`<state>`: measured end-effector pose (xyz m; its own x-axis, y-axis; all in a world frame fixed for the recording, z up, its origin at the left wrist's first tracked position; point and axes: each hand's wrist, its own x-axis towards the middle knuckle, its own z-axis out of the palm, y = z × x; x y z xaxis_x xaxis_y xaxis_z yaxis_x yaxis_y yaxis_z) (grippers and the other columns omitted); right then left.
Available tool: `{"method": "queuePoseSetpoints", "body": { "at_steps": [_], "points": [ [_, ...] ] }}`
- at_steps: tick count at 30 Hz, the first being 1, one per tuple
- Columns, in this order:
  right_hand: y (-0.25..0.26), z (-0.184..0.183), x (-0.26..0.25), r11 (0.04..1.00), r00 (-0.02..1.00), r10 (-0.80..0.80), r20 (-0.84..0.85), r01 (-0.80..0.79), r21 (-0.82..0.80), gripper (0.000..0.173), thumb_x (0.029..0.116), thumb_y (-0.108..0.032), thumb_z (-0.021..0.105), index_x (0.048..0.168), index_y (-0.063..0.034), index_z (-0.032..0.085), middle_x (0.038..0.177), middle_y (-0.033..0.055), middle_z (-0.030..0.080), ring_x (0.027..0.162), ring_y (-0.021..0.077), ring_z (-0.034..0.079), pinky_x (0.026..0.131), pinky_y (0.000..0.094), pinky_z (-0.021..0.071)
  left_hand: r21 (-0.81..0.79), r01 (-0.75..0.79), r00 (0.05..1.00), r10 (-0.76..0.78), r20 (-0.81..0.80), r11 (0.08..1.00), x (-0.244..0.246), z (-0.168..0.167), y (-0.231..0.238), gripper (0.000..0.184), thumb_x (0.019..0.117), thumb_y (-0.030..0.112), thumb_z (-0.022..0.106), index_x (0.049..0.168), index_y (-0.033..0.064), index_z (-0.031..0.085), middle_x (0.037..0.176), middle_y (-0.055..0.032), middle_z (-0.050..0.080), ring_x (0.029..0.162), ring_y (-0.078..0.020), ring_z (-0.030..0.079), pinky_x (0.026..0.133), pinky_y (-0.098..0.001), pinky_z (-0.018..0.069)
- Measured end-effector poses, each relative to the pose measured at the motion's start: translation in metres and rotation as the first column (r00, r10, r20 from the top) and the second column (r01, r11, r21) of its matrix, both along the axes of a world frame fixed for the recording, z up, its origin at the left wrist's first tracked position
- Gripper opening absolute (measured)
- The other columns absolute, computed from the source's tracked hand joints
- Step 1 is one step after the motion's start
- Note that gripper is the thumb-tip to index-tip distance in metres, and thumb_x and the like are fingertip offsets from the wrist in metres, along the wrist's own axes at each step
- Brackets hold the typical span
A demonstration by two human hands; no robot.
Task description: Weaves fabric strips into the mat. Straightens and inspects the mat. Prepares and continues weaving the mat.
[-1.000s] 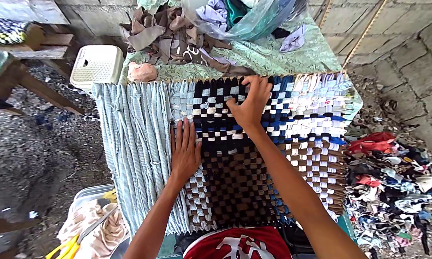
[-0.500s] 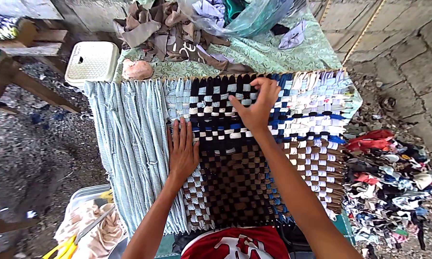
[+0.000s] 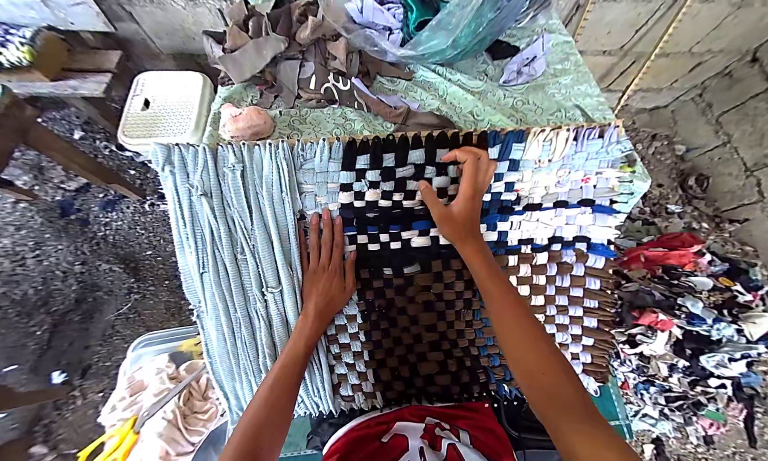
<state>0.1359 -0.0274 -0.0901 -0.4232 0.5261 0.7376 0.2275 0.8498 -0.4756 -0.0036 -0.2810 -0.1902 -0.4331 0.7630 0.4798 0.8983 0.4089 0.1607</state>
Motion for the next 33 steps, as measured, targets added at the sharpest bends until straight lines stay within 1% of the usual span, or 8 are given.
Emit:
{"method": "queuePoseSetpoints", "body": {
  "at_steps": [4,7,14,18,21,23,28,33],
  "points": [
    [-0.023,-0.005,-0.007,0.986,0.983,-0.165,0.083,0.162,0.039,0.075,0.0701,-0.06,0.081,0.13,-0.0182,0.063,0.143,0.013,0.051,0.133,0.0358,0.042,0.105,0.0568,0.0347,-0.004,-0.004,1.0,0.004,0.003,1.0,0.0,-0.001,0.001,0.07,0.1084,0.039,0.029,0.167,0.012,0.003,0.175,-0.008,-0.008,0.161,-0.0279,-0.009,0.129,-0.0633,0.0007],
    [-0.032,-0.009,-0.019,0.966,0.959,-0.257,0.119,0.25,0.065,0.076,0.0658,-0.057,0.081,0.13,-0.0215,0.062,0.147,0.0127,0.048,0.137,0.0364,0.039,0.107,0.0578,0.0319,-0.001,0.004,1.0,-0.004,0.005,1.0,0.0,-0.001,0.0,0.069,0.1083,0.039,0.03,0.167,0.0114,0.005,0.175,-0.0082,-0.007,0.161,-0.0279,-0.008,0.129,-0.0632,0.0005],
    [-0.025,-0.011,-0.017,0.971,0.959,-0.229,0.169,0.214,0.105,0.062,0.0734,-0.041,0.077,0.129,-0.0192,0.062,0.145,0.0124,0.051,0.138,0.037,0.039,0.107,0.0577,0.0329,0.012,0.015,1.0,-0.015,0.026,1.0,-0.002,-0.001,-0.002,0.07,0.1078,0.04,0.033,0.167,0.0139,0.009,0.175,-0.006,-0.003,0.161,-0.0254,-0.005,0.13,-0.0619,0.0018],
    [-0.011,-0.013,0.001,0.996,0.985,-0.058,0.16,0.045,0.083,0.052,0.0806,-0.037,0.072,0.128,-0.0178,0.063,0.15,0.0101,0.049,0.14,0.0347,0.038,0.107,0.0566,0.0345,0.012,0.015,0.999,-0.015,0.035,1.0,-0.003,0.0,-0.003,0.069,0.1078,0.041,0.034,0.167,0.0149,0.01,0.175,-0.0046,-0.002,0.161,-0.0253,-0.004,0.13,-0.0605,0.0035],
    [-0.001,-0.019,0.025,0.986,0.981,0.163,0.108,-0.166,0.018,0.046,0.0915,-0.035,0.073,0.129,-0.01,0.062,0.155,0.0108,0.048,0.148,0.0329,0.035,0.12,0.0562,0.0307,0.013,0.013,0.999,-0.014,0.037,1.0,-0.002,0.0,-0.002,0.07,0.1077,0.041,0.033,0.167,0.0138,0.009,0.175,-0.0059,-0.003,0.161,-0.0264,-0.005,0.13,-0.0611,0.0029],
    [-0.006,-0.02,0.04,0.977,0.966,0.212,0.146,-0.209,-0.034,0.055,0.091,-0.035,0.072,0.136,-0.0082,0.056,0.16,0.0094,0.042,0.153,0.0316,0.028,0.125,0.0553,0.0256,-0.001,0.006,0.999,-0.006,0.039,1.0,0.001,0.0,-0.002,0.07,0.1079,0.041,0.031,0.167,0.0133,0.007,0.175,-0.0062,-0.005,0.161,-0.0269,-0.006,0.13,-0.0616,0.002],
    [-0.032,-0.026,0.02,0.999,0.99,-0.042,0.133,0.037,0.039,0.081,0.0741,-0.053,0.082,0.14,-0.0121,0.057,0.16,0.0123,0.042,0.153,0.0354,0.027,0.124,0.0598,0.0221,0.002,0.004,1.0,-0.004,0.026,1.0,0.001,0.001,-0.001,0.069,0.1082,0.04,0.031,0.167,0.0131,0.007,0.175,-0.0068,-0.005,0.161,-0.0269,-0.006,0.129,-0.0622,0.0018],
    [-0.047,-0.033,-0.013,0.961,0.953,-0.274,0.13,0.267,0.069,0.083,0.0704,-0.047,0.08,0.143,-0.0172,0.054,0.159,0.0131,0.041,0.153,0.0377,0.024,0.123,0.0619,0.016,0.003,0.003,1.0,-0.003,0.023,1.0,-0.001,0.001,-0.001,0.069,0.1082,0.041,0.032,0.167,0.0133,0.01,0.175,-0.006,-0.003,0.161,-0.0265,-0.005,0.129,-0.0623,0.0018]
  ]
}}
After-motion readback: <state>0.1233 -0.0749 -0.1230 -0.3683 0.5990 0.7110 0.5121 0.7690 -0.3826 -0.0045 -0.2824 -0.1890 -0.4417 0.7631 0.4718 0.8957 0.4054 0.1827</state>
